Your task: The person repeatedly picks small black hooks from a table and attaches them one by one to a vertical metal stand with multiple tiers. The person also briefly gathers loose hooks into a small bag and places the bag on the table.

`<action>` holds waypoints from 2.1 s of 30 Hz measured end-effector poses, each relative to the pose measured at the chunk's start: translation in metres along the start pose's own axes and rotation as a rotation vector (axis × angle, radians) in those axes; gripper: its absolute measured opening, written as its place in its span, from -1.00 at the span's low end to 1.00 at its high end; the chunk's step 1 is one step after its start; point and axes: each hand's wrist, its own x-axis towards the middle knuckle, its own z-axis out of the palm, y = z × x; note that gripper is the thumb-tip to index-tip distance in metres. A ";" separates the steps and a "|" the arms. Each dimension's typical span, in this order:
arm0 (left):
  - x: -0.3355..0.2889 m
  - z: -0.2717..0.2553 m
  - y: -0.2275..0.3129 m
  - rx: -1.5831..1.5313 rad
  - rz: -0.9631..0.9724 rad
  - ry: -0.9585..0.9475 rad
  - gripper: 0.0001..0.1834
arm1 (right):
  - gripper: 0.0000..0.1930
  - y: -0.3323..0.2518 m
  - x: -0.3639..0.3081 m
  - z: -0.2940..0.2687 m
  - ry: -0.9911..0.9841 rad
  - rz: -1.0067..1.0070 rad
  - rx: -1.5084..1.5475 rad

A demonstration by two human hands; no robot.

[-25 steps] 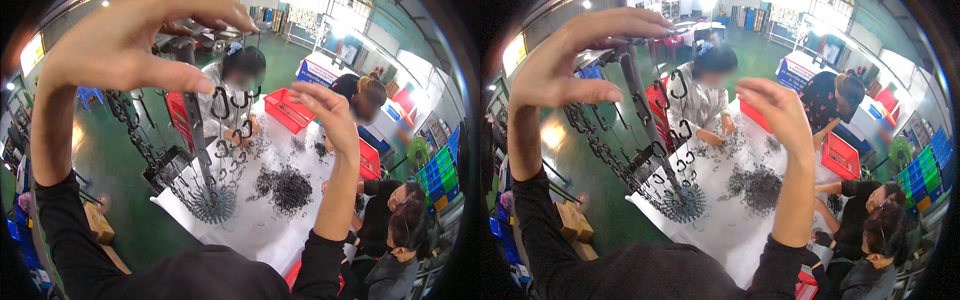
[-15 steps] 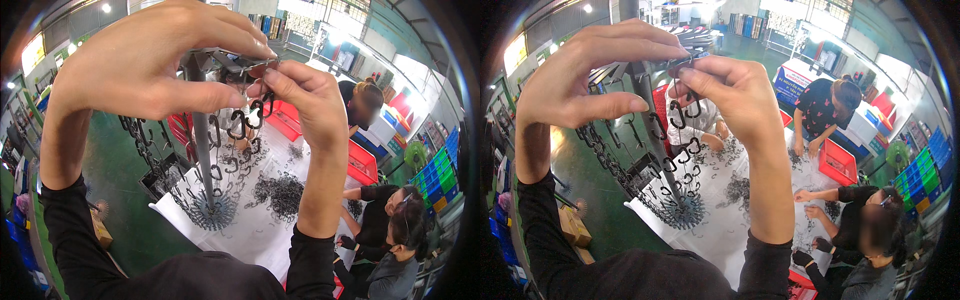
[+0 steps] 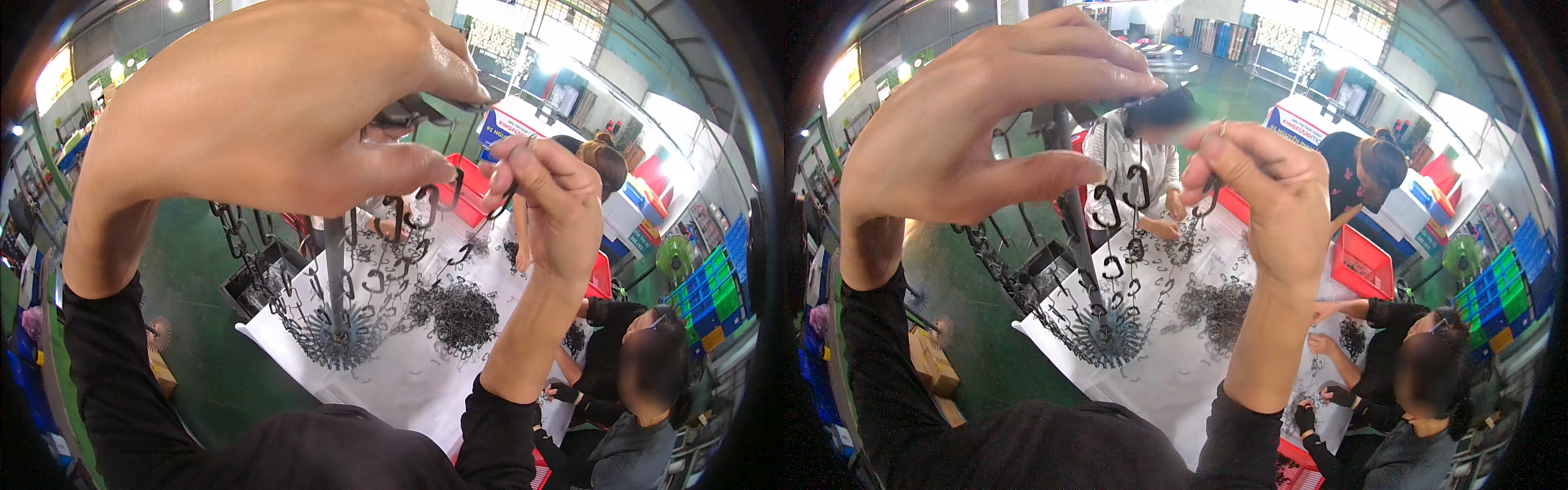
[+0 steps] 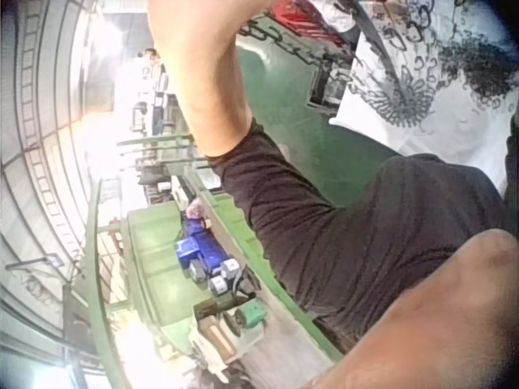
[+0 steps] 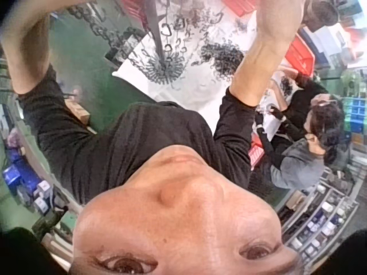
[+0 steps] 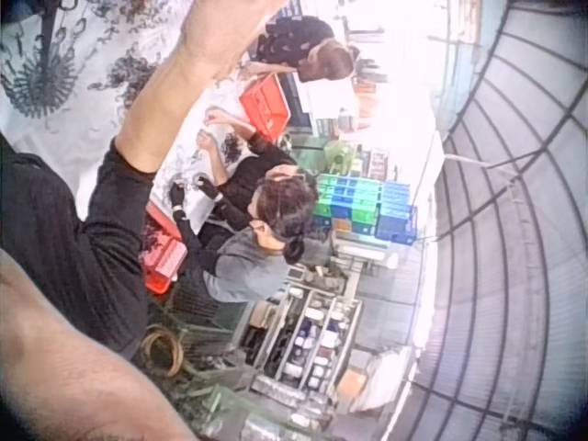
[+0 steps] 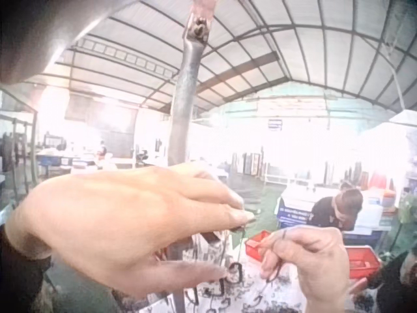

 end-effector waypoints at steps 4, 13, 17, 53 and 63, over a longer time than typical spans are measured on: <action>-0.004 0.014 0.006 0.143 -0.040 0.112 -0.39 | -0.79 -0.004 -0.005 -0.006 -0.139 0.051 -0.251; -0.006 0.000 0.003 -0.177 -0.155 -0.012 -0.38 | -0.75 0.014 0.006 0.018 0.013 -0.099 -0.019; -0.007 0.005 0.003 -0.036 -0.053 0.030 -0.41 | -0.79 0.016 0.008 0.022 0.029 -0.092 0.003; -0.010 0.005 0.003 -0.166 -0.076 0.031 -0.30 | -0.79 0.029 -0.004 0.021 0.165 -0.143 -0.060; -0.008 0.000 -0.013 -0.213 0.203 0.098 -0.47 | -0.82 0.025 0.005 0.038 0.142 -0.202 0.048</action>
